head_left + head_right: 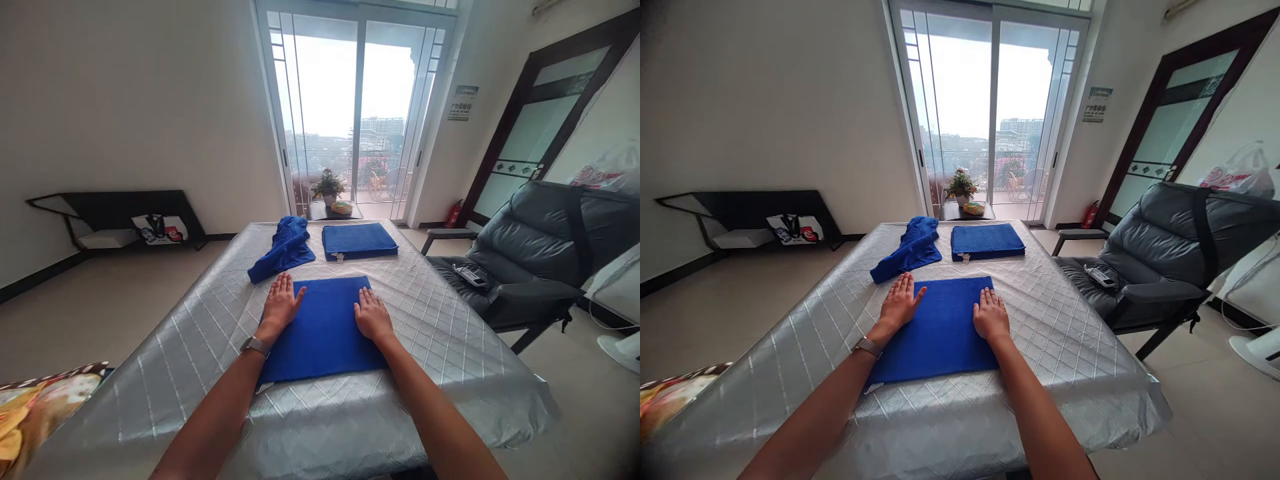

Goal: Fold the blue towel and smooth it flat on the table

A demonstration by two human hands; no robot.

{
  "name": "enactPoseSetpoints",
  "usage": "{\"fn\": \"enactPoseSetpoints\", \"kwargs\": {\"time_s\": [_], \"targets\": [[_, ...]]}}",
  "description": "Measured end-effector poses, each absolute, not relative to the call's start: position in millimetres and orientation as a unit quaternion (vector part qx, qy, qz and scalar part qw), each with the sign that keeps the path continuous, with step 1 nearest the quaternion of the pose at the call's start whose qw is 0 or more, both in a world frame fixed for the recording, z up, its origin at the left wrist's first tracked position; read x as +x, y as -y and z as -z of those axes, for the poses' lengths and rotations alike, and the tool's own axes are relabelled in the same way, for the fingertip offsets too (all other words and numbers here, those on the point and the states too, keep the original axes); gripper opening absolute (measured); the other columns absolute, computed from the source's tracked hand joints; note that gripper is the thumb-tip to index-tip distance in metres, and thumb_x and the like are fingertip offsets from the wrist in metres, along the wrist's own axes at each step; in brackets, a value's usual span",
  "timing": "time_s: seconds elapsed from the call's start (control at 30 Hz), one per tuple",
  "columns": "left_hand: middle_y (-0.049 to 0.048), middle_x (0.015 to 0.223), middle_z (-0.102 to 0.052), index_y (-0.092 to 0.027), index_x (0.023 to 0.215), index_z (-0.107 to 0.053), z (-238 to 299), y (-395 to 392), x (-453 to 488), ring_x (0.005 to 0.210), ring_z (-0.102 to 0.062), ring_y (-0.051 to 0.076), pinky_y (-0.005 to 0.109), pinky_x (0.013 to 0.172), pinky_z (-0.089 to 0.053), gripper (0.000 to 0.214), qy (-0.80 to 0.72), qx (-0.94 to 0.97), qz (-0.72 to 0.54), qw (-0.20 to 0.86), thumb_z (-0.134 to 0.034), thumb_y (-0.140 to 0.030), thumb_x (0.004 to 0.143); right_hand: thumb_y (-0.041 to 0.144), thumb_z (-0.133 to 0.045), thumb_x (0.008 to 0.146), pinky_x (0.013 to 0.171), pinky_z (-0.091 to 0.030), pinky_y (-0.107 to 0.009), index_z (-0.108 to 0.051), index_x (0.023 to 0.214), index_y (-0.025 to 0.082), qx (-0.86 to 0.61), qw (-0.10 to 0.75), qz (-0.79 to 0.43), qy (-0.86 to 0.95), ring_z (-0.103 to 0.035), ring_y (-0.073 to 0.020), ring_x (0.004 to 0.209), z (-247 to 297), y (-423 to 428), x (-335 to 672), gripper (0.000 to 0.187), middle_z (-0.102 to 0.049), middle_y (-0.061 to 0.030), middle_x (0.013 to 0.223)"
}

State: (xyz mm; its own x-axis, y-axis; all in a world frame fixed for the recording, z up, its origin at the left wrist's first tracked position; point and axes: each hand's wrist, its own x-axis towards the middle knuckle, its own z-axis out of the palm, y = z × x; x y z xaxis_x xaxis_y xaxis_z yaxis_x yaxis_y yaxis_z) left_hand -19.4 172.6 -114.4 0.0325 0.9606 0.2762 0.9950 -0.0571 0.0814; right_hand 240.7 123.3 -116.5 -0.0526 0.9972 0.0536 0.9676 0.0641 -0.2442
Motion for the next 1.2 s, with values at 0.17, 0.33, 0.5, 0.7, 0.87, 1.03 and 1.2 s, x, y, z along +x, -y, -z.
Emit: {"fn": "enactPoseSetpoints", "kwargs": {"time_s": [0.17,0.33,0.5,0.7,0.87,1.03,1.2], "targets": [[0.0144,0.163,-0.030,-0.010,0.156,-0.033,114.1,-148.8,78.8,0.153,-0.022,0.024,0.041,0.125,-0.019,0.071,0.509,-0.851,0.126,0.023,-0.017,-0.056,0.104,0.035,-0.024,0.103,0.125,-0.014,-0.038,-0.028,0.158,0.007,-0.672,0.114,-0.063,0.729,-0.019,-0.0206,0.153,119.3,-121.9,244.1,0.062,-0.023,-0.0093,0.166],[0.0153,0.161,-0.035,-0.012,0.154,-0.037,124.8,-142.8,128.6,0.152,-0.025,0.024,0.045,0.124,-0.021,0.066,0.480,-0.870,0.112,-0.017,-0.012,-0.048,0.106,0.027,-0.026,0.101,0.124,-0.014,-0.035,-0.027,0.159,0.012,-0.663,0.103,-0.056,0.740,-0.018,-0.0189,0.154,120.0,-120.9,247.5,0.060,-0.021,-0.0075,0.166],[0.0151,0.164,-0.026,-0.010,0.157,-0.031,125.5,-142.9,60.1,0.153,-0.019,0.024,0.044,0.125,-0.017,0.077,0.570,-0.816,0.082,-0.046,-0.009,-0.060,0.102,0.034,-0.022,0.104,0.124,-0.014,-0.038,-0.028,0.158,0.008,-0.674,0.107,-0.070,0.728,-0.019,-0.0199,0.153,115.6,-122.3,243.4,0.061,-0.024,-0.0108,0.165],[0.0176,0.165,-0.021,-0.005,0.157,-0.027,132.9,-123.0,-45.6,0.153,-0.019,0.026,0.043,0.124,-0.018,0.085,0.666,-0.745,0.048,-0.009,-0.008,-0.065,0.100,0.034,-0.023,0.103,0.124,-0.014,-0.038,-0.030,0.157,0.006,-0.673,0.112,-0.066,0.728,-0.020,-0.0201,0.153,116.5,-122.7,243.0,0.061,-0.024,-0.0103,0.165],[0.0198,0.164,-0.022,-0.002,0.156,-0.028,135.6,-109.8,-61.3,0.153,-0.020,0.027,0.043,0.123,-0.021,0.087,0.681,-0.730,0.059,0.002,-0.008,-0.065,0.100,0.032,-0.025,0.103,0.123,-0.016,-0.037,-0.034,0.156,0.008,-0.676,0.117,-0.054,0.725,-0.024,-0.0203,0.152,114.7,-122.1,241.9,0.059,-0.029,-0.0101,0.164],[0.0200,0.164,-0.023,0.000,0.156,-0.027,128.9,-107.6,-54.8,0.153,-0.021,0.028,0.042,0.124,-0.019,0.090,0.682,-0.728,0.067,-0.007,-0.008,-0.067,0.099,0.027,-0.025,0.101,0.124,-0.012,-0.037,-0.036,0.155,0.006,-0.662,0.139,-0.003,0.736,-0.025,-0.0209,0.152,112.8,-107.0,240.1,0.058,-0.033,-0.0107,0.162],[0.0201,0.163,-0.025,0.000,0.155,-0.028,140.9,-113.8,-58.2,0.153,-0.021,0.028,0.042,0.123,-0.019,0.093,0.682,-0.727,0.079,0.002,-0.007,-0.070,0.097,0.036,-0.023,0.103,0.124,-0.013,-0.039,-0.031,0.157,0.006,-0.665,0.110,-0.030,0.738,-0.019,-0.0224,0.153,119.1,-73.2,244.7,0.062,-0.025,-0.0103,0.165]]}}
